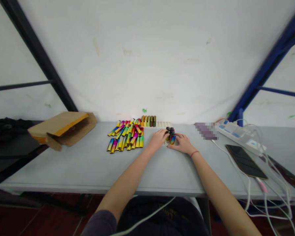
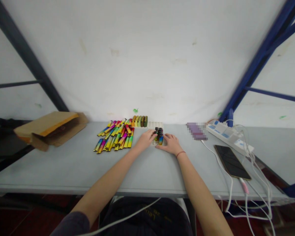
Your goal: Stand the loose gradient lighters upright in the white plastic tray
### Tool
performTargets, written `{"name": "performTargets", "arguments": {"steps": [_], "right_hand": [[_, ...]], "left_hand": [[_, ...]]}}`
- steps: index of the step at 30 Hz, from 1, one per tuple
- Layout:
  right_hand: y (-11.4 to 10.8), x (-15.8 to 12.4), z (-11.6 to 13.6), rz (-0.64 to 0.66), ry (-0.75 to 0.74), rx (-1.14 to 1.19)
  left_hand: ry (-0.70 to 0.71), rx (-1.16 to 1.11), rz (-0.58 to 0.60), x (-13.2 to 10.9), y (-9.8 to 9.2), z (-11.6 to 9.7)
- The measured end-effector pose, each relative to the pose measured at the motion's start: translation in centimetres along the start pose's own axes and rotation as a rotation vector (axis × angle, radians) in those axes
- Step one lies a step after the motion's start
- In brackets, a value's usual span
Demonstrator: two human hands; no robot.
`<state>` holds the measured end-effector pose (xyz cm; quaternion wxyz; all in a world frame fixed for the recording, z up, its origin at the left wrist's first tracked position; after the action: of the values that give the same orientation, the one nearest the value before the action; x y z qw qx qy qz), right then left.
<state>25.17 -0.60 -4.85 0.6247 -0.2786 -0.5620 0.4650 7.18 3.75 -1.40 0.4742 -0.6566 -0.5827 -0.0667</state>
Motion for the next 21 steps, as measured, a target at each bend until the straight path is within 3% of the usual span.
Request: {"name": "performTargets", "arguments": {"steps": [7, 10, 14, 18, 21], "right_hand": [[0.1, 0.0, -0.2, 0.0, -0.002, 0.0], [0.2, 0.0, -0.2, -0.006, 0.001, -0.005], [0.1, -0.1, -0.2, -0.006, -0.004, 0.0], [0.1, -0.1, -0.1, -0.005, -0.006, 0.003], [0.0, 0.0, -0.1, -0.003, -0.004, 0.003]], "left_hand": [[-0.047, 0.048, -0.048, -0.3, -0.7, -0.6], [-0.09, 0.198, -0.157, 0.2, -2.7, -0.3], [-0.319, 0.524, -0.354, 0.6, -6.4, 1.8], [-0.531, 0.71, -0.311, 0.1, -8.1, 4.2], [-0.554, 0.721, -0.253, -0.1, -8.1, 5.1]]}}
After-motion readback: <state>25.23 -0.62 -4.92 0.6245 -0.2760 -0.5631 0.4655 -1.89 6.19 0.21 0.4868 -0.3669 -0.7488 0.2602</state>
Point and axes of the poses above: each hand's wrist, its own x-axis towards the middle knuckle, its own y-axis out of the palm, z = x × y, the point moved 3 cm from there along x, towards the middle knuckle, and after that the axes turned 14 degrees about -z, right-handed, at the moved point
